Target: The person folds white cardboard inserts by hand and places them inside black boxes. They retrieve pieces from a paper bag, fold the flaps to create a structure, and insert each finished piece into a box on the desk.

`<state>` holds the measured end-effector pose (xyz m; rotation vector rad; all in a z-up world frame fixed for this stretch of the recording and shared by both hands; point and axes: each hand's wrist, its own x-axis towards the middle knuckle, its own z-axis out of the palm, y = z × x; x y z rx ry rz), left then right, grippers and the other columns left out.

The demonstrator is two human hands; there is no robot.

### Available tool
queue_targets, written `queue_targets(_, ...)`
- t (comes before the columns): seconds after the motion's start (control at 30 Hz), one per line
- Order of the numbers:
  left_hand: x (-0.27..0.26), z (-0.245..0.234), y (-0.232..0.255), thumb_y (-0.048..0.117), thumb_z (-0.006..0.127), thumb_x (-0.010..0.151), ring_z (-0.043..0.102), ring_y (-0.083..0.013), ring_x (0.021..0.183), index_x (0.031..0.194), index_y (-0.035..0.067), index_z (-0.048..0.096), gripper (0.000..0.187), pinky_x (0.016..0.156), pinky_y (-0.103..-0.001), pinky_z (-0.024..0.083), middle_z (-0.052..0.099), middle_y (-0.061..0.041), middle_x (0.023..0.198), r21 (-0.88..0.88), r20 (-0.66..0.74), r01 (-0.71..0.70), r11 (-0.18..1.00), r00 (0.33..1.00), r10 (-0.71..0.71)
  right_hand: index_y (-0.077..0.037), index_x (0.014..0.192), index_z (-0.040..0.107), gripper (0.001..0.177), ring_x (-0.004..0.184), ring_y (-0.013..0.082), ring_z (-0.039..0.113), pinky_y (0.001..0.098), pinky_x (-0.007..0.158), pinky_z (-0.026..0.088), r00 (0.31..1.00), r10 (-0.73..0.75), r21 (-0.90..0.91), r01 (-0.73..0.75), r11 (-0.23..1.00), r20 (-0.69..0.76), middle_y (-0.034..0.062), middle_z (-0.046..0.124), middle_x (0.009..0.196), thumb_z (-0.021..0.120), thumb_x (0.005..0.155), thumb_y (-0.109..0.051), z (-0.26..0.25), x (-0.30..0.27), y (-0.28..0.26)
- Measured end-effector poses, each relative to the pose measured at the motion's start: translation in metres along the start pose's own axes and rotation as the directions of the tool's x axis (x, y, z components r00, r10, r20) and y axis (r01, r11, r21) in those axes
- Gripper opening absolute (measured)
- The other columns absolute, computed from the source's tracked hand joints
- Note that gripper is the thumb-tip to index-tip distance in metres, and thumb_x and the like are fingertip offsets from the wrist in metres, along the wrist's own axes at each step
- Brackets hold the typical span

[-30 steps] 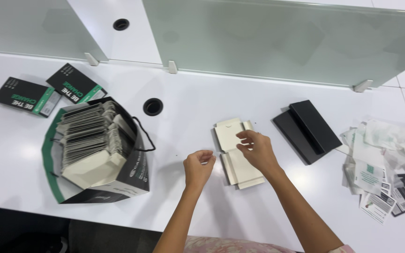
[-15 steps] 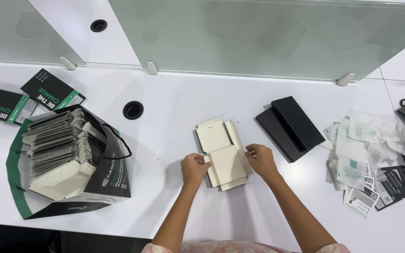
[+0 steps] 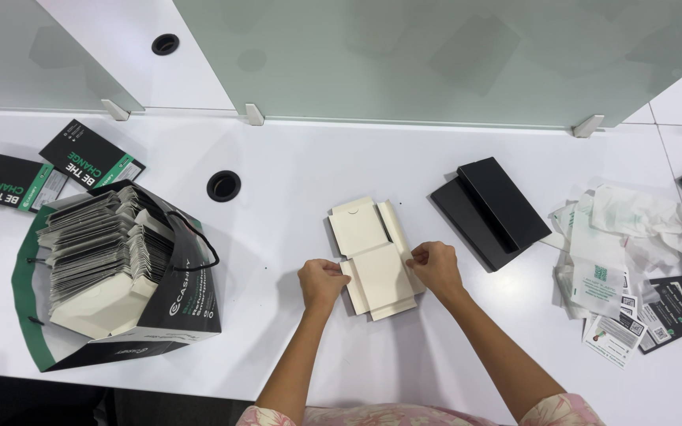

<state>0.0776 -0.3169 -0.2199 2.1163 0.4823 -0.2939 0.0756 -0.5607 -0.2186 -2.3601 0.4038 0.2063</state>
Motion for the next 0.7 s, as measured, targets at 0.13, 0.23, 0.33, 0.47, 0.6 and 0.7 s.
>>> queue_targets(0.13,0.001,-0.002,0.0,0.001,0.086,0.063,0.077,-0.019,0.07,0.089,-0.002,0.077,0.027,0.07,-0.03,0.064,0.079,-0.012,0.08,-0.025,0.02,-0.003,1.0,1.0,0.004,0.005,0.099,0.077,0.023,0.077,0.0253,0.077,0.0346,0.075,0.064,1.0,-0.02,0.038,0.021,0.999,-0.021,0.0201,0.078,0.087,0.081,0.079,-0.005,0.001,0.002,0.003)
queue_targets(0.23,0.0,-0.004,0.003,-0.001,0.083,0.064,0.076,-0.0179,0.063,0.089,-0.003,0.076,0.026,0.064,-0.029,0.064,0.079,-0.012,0.077,-0.06,0.054,0.027,0.998,0.998,-0.024,0.006,0.098,0.077,0.02,0.077,0.0255,0.077,0.0347,0.074,0.064,0.999,-0.011,0.06,0.013,0.998,-0.031,0.0209,0.078,0.088,0.079,0.08,-0.002,-0.002,0.001,0.001)
queue_targets(0.33,-0.001,-0.006,0.007,-0.004,0.081,0.064,0.075,-0.0171,0.058,0.088,-0.005,0.076,0.025,0.06,-0.028,0.063,0.078,-0.013,0.073,-0.085,0.061,0.024,0.996,0.998,-0.019,0.005,0.098,0.076,0.02,0.077,0.026,0.078,0.0349,0.073,0.064,1.0,0.023,0.06,-0.022,0.998,-0.016,0.0204,0.078,0.087,0.078,0.08,-0.002,-0.01,-0.002,-0.007)
queue_targets(0.47,-0.005,-0.008,0.01,-0.004,0.081,0.065,0.074,-0.0169,0.057,0.089,-0.005,0.075,0.025,0.058,-0.027,0.063,0.077,-0.012,0.072,-0.113,0.054,0.026,0.993,0.998,-0.02,0.003,0.097,0.077,0.018,0.078,0.0253,0.077,0.035,0.073,0.063,0.999,0.041,0.059,-0.04,0.997,-0.023,0.0186,0.078,0.087,0.079,0.081,-0.005,-0.017,-0.006,-0.015)
queue_targets(0.6,-0.01,-0.013,0.015,-0.004,0.081,0.065,0.074,-0.0172,0.057,0.09,-0.005,0.074,0.026,0.057,-0.026,0.062,0.077,-0.012,0.072,-0.148,0.06,0.027,0.989,0.998,-0.018,0.002,0.094,0.077,0.016,0.078,0.0231,0.077,0.0336,0.074,0.063,0.997,-0.001,0.086,0.008,0.996,-0.074,0.0167,0.079,0.087,0.079,0.081,-0.006,-0.021,-0.008,-0.02)
queue_targets(0.7,-0.014,-0.02,0.022,-0.004,0.08,0.066,0.074,-0.0165,0.057,0.091,-0.004,0.075,0.025,0.059,-0.027,0.062,0.078,-0.012,0.072,-0.186,0.053,0.021,0.982,0.999,-0.012,0.002,0.096,0.076,0.017,0.077,0.0235,0.077,0.0353,0.072,0.062,0.993,-0.019,0.074,0.028,0.997,-0.113,0.016,0.078,0.087,0.079,0.082,-0.007,-0.025,-0.011,-0.028)
